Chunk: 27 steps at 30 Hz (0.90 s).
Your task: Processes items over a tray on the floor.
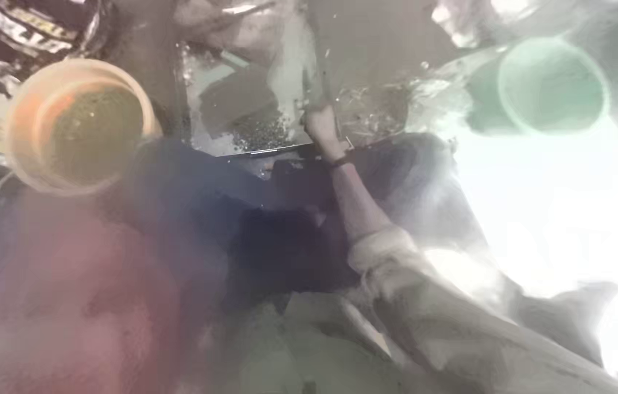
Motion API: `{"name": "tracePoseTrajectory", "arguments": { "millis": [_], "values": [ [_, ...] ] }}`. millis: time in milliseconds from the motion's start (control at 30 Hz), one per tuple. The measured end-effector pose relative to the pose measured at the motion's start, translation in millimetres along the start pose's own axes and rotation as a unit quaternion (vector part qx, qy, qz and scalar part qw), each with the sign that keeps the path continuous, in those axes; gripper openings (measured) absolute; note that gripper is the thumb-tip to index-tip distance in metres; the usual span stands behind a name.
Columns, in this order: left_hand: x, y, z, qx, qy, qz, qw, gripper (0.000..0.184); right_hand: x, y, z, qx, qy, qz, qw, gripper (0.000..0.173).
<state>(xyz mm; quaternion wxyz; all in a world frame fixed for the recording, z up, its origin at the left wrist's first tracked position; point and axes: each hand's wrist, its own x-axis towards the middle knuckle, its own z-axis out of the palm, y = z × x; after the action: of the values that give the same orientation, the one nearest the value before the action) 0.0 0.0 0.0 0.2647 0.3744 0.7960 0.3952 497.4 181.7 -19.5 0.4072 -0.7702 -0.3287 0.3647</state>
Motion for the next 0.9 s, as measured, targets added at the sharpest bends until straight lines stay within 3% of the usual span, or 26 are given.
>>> {"name": "tracePoseTrajectory", "arguments": {
  "millis": [67, 167, 267, 400, 533, 700, 900],
  "values": [
    [30.7, 21.6, 5.7, -0.026, -0.030, 0.139, 0.989, 0.037, 3.1, 1.2, 0.0, 0.025, -0.004, -0.004, 1.000, 0.034],
    [49.9, 113.3, 49.0, 0.023, -0.076, 0.197, 0.977, 0.040, 3.1, -0.5, 0.1, 0.028, -0.001, -0.002, 1.000, 0.033],
    [76.0, 174.4, 116.4, 0.080, -0.178, 0.334, 0.922, 0.033, 4.3, 3.5, -0.5, 0.033, 0.006, -0.008, 0.999, 0.032],
    [90.2, 251.5, 232.6, 0.100, -0.322, 0.309, 0.889, 0.025, 7.9, 4.6, -1.5, 0.039, 0.014, -0.014, 0.999, 0.033],
    [113.3, 275.8, 327.3, 0.245, -0.393, 0.277, 0.842, 0.026, 12.9, 7.4, -2.7, 0.034, 0.008, 0.000, 0.999, 0.034],
    [116.6, 268.7, 370.0, 0.474, -0.320, 0.333, 0.750, 0.029, 19.3, 9.8, -3.0, 0.054, 0.022, -0.007, 0.998, 0.036],
    [121.6, 265.0, 371.9, 0.445, -0.300, 0.341, 0.772, 0.027, 22.9, 2.6, 6.1, 0.073, 0.006, 0.001, 0.997, 0.033]
  ]
}}
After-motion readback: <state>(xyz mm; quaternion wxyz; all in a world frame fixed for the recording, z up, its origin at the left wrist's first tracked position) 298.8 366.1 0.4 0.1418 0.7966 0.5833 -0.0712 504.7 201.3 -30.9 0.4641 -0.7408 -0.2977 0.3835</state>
